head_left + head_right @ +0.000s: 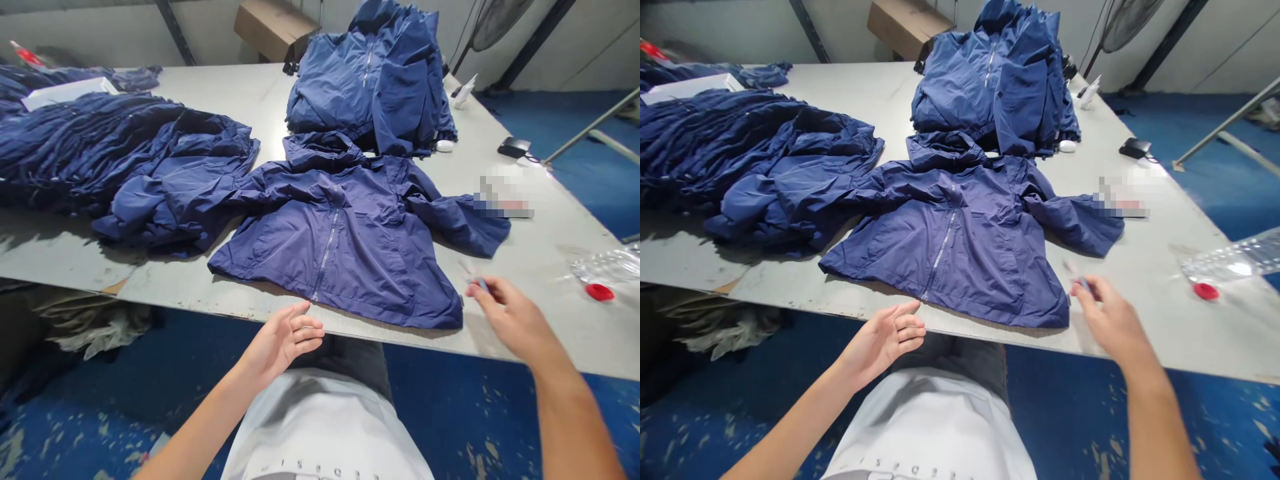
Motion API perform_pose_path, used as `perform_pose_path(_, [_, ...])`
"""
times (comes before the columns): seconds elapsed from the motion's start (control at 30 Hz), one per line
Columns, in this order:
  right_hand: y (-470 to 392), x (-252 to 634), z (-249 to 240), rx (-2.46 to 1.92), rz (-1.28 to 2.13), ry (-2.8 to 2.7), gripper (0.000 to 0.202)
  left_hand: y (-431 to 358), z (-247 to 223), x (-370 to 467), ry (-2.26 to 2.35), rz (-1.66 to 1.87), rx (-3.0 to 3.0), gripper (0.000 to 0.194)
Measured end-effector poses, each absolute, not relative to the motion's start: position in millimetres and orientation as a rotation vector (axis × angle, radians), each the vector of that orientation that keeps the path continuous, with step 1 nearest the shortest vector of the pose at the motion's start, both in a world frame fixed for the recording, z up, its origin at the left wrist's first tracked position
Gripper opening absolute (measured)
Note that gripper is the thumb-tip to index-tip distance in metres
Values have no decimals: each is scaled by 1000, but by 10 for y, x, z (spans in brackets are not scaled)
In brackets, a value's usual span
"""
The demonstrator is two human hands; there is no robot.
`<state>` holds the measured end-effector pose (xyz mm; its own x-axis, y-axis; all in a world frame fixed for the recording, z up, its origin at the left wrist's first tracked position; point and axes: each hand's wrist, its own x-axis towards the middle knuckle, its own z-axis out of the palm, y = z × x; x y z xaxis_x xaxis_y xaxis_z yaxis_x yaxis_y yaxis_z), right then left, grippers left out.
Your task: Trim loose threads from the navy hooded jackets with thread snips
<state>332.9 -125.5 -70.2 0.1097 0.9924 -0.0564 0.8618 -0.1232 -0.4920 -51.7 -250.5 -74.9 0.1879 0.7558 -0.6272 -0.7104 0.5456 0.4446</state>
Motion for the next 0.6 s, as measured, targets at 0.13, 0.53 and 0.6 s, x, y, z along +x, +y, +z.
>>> perform_pose_path(0.13, [-1558,2393,-693,-1567,982,-1979,38,-2306,-760,-358,891,1034,89,19])
perform_pose_path(0.53, [-1734,1664,-901,-1340,665,-2172,32,-2041,-885,-182,1015,1161,317,38])
perform_pose_path(0.6, [-1723,1667,-900,-1358,673,-2185,30,-2053,-890,-160,1037,1220,380,39])
